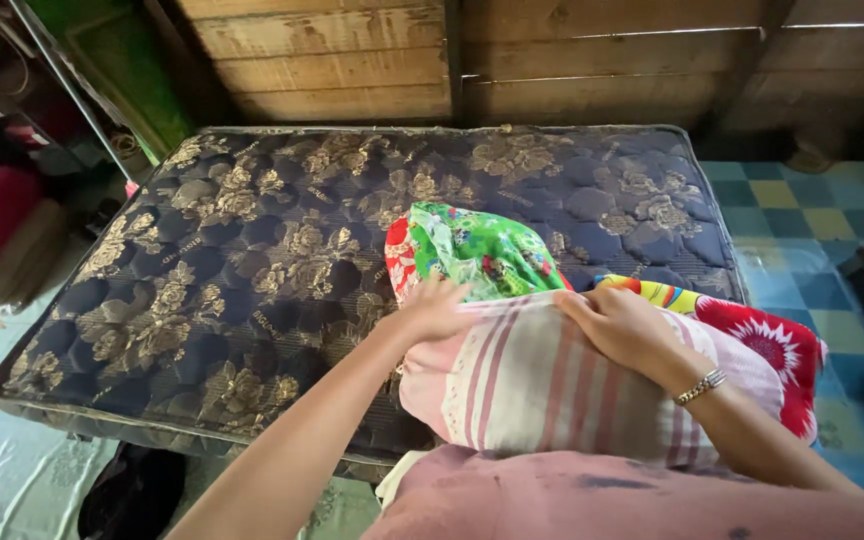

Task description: The person wraps a bolster in a striped cover by hand and sets it aside on a mattress, then folds a green patterned cloth and a red floral blanket into a stack.

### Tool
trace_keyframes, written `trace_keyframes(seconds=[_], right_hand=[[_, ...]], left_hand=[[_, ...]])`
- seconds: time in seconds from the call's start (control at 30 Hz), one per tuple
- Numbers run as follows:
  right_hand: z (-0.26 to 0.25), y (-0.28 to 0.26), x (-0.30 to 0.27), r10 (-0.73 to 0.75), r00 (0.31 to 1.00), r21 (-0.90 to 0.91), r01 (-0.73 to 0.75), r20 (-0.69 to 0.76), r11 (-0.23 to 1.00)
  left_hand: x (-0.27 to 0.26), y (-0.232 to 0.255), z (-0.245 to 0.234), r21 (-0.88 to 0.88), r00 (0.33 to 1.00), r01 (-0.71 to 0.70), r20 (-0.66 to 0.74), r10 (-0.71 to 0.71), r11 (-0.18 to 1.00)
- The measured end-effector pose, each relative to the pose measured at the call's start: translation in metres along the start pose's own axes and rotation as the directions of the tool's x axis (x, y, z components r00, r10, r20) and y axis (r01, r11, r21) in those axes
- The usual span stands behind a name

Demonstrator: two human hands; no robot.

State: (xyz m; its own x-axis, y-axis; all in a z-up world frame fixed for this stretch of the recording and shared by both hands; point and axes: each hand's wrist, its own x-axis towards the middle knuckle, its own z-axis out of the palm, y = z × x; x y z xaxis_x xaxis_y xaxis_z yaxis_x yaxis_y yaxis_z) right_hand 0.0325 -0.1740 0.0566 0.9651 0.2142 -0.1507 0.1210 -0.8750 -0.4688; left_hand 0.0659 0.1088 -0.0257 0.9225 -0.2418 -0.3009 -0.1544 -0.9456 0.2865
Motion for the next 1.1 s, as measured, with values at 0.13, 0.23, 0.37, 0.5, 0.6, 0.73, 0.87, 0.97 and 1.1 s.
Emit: trace_keyframes(seconds=[0.13,0.23,0.37,0.5,0.6,0.73,0.87,0.97,1.1], right_hand=[[-0.012,-0.03,-0.016,-0.087,0.996,-0.066,0.089,0.03,0.994],[-0.016,-0.047,-0.022,-0.079,0.994,-0.041,0.082,0.074,0.996],[-0.014,-0.061,-0.02,-0.17,0.984,-0.052,0.173,0.055,0.984],[-0.013,-0.086,-0.015,-0.276,0.959,0.019,0.276,0.056,0.961],[-0.006,-0.101,-0.01,-0.295,0.954,-0.003,0.296,0.046,0.955],[0.009,-0.109,-0.006,-0.285,0.958,0.184,0.285,-0.026,0.941],[0.034,-0.11,-0.01,-0.331,0.807,0.2,0.473,-0.489,0.858],[0.042,-0.099,-0.016,0.125,0.877,0.063,-0.108,-0.465,0.992],[0.058,-0.05,0.001,0.537,0.844,0.03,-0.537,0.01,0.843]], left_hand=[[-0.003,0.055,-0.037,-0.48,0.925,-0.213,0.181,0.333,0.851],[-0.015,0.066,-0.054,-0.753,0.791,-0.211,0.244,0.562,0.623],[-0.037,0.056,-0.069,-0.663,0.818,-0.251,0.244,0.521,0.705],[-0.044,0.043,-0.078,-0.635,0.751,-0.382,0.209,0.626,0.671],[-0.044,0.021,-0.08,-0.508,0.856,-0.281,0.249,0.452,0.814],[-0.049,-0.005,-0.066,-0.674,0.868,-0.263,0.147,0.475,0.69],[-0.085,-0.032,-0.073,-0.731,0.925,-0.158,0.125,0.358,0.664],[-0.106,-0.048,-0.084,-0.774,0.932,-0.114,0.133,0.337,0.622],[-0.12,-0.064,-0.084,-0.83,0.927,-0.071,0.15,0.344,0.553]])
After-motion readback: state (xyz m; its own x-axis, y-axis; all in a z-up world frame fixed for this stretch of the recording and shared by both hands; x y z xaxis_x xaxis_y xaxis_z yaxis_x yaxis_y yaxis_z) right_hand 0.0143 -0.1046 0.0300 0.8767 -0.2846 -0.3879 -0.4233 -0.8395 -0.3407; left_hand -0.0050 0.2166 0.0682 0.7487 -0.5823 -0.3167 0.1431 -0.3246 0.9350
